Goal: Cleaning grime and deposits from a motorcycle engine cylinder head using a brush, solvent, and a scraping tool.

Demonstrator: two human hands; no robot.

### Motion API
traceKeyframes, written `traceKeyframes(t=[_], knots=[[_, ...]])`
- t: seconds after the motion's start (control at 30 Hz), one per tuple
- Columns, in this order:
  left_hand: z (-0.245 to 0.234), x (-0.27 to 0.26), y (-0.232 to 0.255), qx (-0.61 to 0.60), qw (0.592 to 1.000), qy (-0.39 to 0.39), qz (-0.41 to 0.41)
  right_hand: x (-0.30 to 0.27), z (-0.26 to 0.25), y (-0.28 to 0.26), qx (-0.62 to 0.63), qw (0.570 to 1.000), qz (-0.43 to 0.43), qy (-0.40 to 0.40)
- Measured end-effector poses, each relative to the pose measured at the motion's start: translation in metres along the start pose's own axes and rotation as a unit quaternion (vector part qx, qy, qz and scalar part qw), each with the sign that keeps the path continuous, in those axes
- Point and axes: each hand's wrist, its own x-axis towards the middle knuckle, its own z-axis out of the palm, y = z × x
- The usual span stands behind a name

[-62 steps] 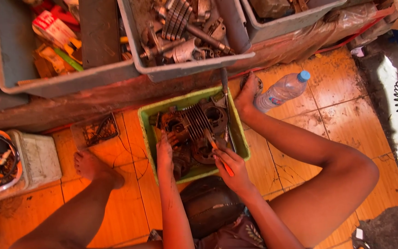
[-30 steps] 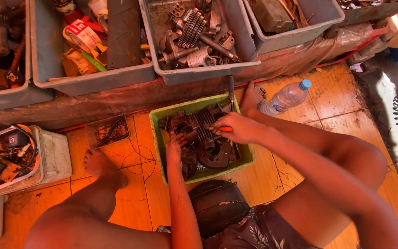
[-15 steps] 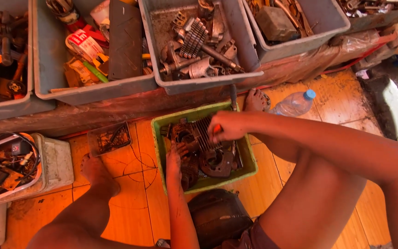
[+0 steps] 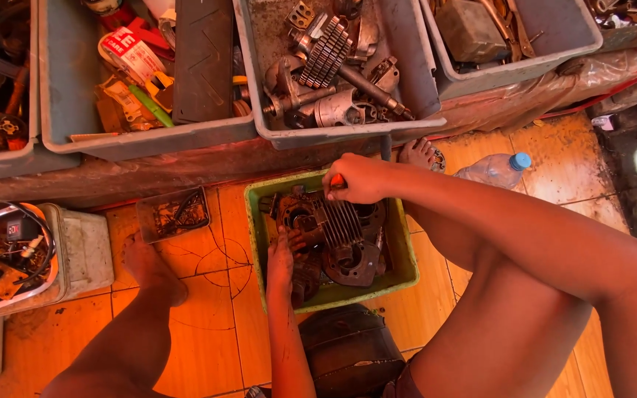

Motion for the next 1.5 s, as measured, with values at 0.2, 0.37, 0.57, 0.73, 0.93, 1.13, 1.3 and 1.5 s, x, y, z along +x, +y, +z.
traceKeyframes(t=[0.2,0.37,0.57,0.73,0.93,1.13,1.3,1.5], knots=[[-0.006,0.020,-0.020,-0.024,1.000,0.006,0.004,0.003,0.009,-0.012,0.066,0.994,-0.007,-0.083],[-0.006,0.022,-0.023,-0.004,1.000,0.007,0.002,0.012,0.018,-0.011,0.003,1.000,-0.031,-0.001],[-0.006,0.014,-0.017,0.008,1.000,0.009,0.002,0.027,0.036,-0.012,0.039,0.997,-0.041,-0.050],[-0.002,0.014,-0.016,0.004,1.000,0.004,0.010,0.053,0.052,0.003,0.053,0.997,-0.029,-0.055],[-0.002,0.007,-0.013,0.005,1.000,0.001,0.025,0.068,0.057,0.007,0.021,0.999,-0.016,0.018],[0.000,-0.005,-0.005,0.002,1.000,-0.003,0.028,0.066,0.053,0.003,0.000,1.000,0.016,0.026],[-0.006,0.017,-0.023,0.004,0.999,0.006,0.036,0.061,0.041,-0.001,0.114,0.992,0.051,-0.021],[-0.006,0.010,-0.019,-0.001,0.999,-0.004,0.053,0.077,0.063,0.002,-0.051,0.999,-0.010,0.013]])
